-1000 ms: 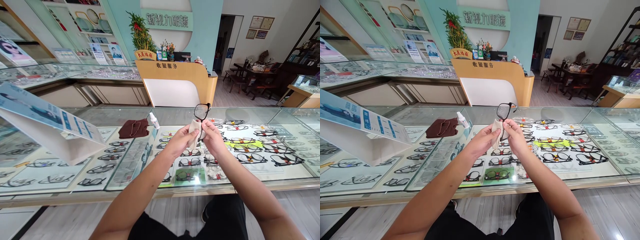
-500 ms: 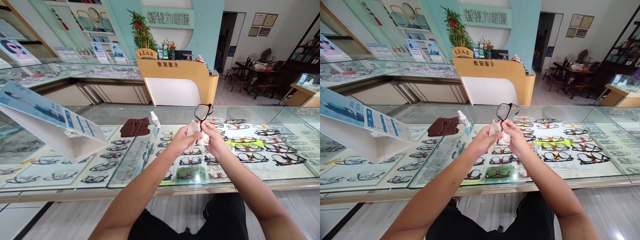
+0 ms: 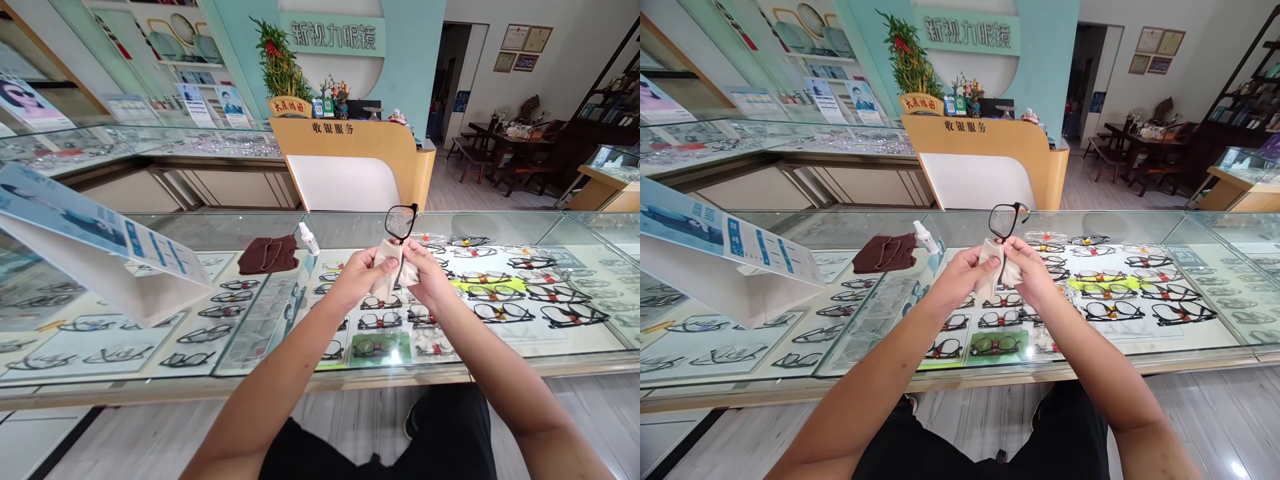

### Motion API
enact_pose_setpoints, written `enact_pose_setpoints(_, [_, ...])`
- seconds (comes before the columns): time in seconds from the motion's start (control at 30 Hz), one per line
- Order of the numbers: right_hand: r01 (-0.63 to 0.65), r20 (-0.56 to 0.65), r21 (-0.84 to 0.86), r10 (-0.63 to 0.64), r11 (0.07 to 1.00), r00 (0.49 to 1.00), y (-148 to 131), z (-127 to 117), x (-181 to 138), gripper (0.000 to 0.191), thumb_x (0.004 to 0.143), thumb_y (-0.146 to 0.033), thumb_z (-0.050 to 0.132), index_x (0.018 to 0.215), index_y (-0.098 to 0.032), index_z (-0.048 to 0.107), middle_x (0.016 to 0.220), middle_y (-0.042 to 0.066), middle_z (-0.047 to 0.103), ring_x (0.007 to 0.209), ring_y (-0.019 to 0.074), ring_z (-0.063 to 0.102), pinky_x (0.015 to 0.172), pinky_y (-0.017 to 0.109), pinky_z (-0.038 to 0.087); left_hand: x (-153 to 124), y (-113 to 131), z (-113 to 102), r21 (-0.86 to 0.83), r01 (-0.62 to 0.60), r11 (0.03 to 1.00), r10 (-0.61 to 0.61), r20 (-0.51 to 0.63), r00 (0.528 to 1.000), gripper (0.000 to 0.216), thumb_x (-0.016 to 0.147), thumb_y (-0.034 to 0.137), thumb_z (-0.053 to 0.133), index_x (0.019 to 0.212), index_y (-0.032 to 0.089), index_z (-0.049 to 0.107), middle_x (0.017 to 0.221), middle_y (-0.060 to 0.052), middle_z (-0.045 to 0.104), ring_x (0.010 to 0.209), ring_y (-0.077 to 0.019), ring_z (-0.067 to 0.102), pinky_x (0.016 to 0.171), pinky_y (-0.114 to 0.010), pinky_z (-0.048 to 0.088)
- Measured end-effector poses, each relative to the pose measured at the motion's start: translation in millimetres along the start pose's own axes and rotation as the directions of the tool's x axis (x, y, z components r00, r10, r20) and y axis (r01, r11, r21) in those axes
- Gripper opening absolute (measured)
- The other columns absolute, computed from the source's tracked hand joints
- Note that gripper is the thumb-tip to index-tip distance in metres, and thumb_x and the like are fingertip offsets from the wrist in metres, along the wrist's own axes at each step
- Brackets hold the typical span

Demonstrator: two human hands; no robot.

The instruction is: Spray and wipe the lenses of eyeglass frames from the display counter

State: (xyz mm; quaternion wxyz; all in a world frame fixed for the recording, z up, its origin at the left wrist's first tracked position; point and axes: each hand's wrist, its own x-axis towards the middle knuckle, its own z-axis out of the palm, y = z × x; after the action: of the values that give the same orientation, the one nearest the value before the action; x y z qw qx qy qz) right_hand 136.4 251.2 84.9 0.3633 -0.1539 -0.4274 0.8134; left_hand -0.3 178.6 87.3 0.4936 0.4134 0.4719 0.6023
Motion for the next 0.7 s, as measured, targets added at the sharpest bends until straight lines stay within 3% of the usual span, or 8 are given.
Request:
enact_pose_setpoints(0.23, [0.010,-0.017,0.025,-0.009,1.000,1.000,0.7,3.5,-1.0,0.041,0.060,-0.043,0.100,0.079,-0.023,0.070,0.081,-0.003,0.067,0.065,0.0111,0.053,0.060,0.024,0.044,-0.8,0.6,2.4,-0.023,0.033,0.999,-0.035,-0.073,0.997,0.069,0.051,0.058,0.103,0.101,0.017,0.078,0.079,0.001,0.069,0.072,-0.0129,0.057,0.066,-0.025,0.044])
enact_pose_setpoints(0.37, [0.001,-0.015,0.026,0.000,1.000,1.000,1.2,3.8,-1.5,0.041,0.059,-0.043,0.101,0.077,-0.023,0.069,0.083,-0.004,0.068,0.064,0.0100,0.052,0.060,0.024,0.043,3.0,-1.6,-2.9,0.011,0.036,0.999,-0.035,-0.051,0.998,0.058,0.052,0.051,0.103,0.092,0.017,0.078,0.082,0.000,0.070,0.076,-0.0142,0.057,0.071,-0.027,0.044])
enact_pose_setpoints(0.47, [0.006,-0.014,0.008,-0.006,1.000,1.000,1.5,3.2,-1.5,0.040,0.061,-0.044,0.099,0.078,-0.024,0.069,0.085,-0.003,0.069,0.064,0.0107,0.053,0.060,0.025,0.044,3.9,-1.1,-5.1,0.037,0.002,0.999,-0.001,-0.038,0.999,0.057,0.055,0.050,0.102,0.096,0.018,0.078,0.086,0.000,0.071,0.081,-0.0156,0.059,0.075,-0.027,0.045])
enact_pose_setpoints(0.7, [0.021,-0.031,-0.016,-0.021,1.000,0.999,-1.4,4.3,-2.3,0.042,0.058,-0.046,0.101,0.081,-0.024,0.073,0.082,-0.003,0.069,0.067,0.0120,0.053,0.061,0.024,0.043,0.4,2.7,-5.3,0.063,-0.015,0.998,0.012,0.052,0.999,0.063,0.064,0.060,0.098,0.103,0.018,0.072,0.083,0.001,0.067,0.078,-0.0143,0.057,0.072,-0.025,0.044])
